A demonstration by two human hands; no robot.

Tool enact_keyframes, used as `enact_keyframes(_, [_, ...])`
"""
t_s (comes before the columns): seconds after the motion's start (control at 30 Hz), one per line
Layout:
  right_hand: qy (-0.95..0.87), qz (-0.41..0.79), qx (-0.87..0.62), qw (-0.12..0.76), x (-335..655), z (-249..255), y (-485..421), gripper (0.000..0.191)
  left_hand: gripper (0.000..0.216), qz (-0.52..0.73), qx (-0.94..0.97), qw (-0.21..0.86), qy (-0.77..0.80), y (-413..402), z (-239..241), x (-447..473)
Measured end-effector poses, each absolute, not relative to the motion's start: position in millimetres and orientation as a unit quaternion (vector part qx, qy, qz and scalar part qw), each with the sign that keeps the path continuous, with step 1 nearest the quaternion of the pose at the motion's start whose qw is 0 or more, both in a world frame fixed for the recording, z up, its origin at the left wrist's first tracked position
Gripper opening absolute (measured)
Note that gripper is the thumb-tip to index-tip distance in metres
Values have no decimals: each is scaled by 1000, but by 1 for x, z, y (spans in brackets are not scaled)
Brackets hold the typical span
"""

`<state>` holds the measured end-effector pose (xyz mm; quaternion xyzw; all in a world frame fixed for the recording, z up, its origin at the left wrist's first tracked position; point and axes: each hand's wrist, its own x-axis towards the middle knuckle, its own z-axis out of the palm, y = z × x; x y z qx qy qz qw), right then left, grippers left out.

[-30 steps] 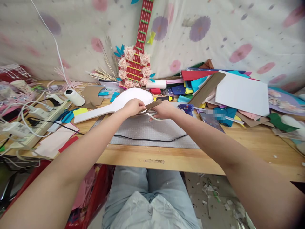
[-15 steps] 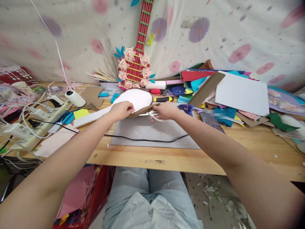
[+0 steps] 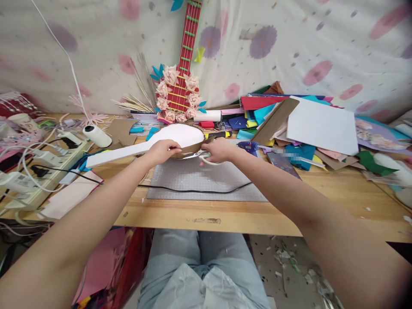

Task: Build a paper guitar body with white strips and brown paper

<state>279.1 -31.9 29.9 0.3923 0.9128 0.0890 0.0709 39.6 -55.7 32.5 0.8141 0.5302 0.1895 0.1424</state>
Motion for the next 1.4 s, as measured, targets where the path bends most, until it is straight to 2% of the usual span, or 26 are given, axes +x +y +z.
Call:
enact_keyframes(0.13, [917,89,384,64,269,34,-32,76,25,186,819,165,518,-54,33,42])
enact_keyframes(0.53, [919,115,374,46,273,31,-33,68,28,189,826,139,512,-49,34,48])
enact_keyframes(0.77, [922,119,366,30,283,27,-32,66,52,131,829,176,515,-53,39,33])
enact_keyframes(0.9, [920,109,374,35,287,27,-32,65,29,113,818,151,544,-57,45,22])
enact_keyframes(1.17, [918,87,382,51,278,30,-31,73,26,169,830,123,518,-56,38,27])
enact_keyframes(1.4, [925,117,359,44,266,32,-27,74,21,188,831,107,512,-50,30,29])
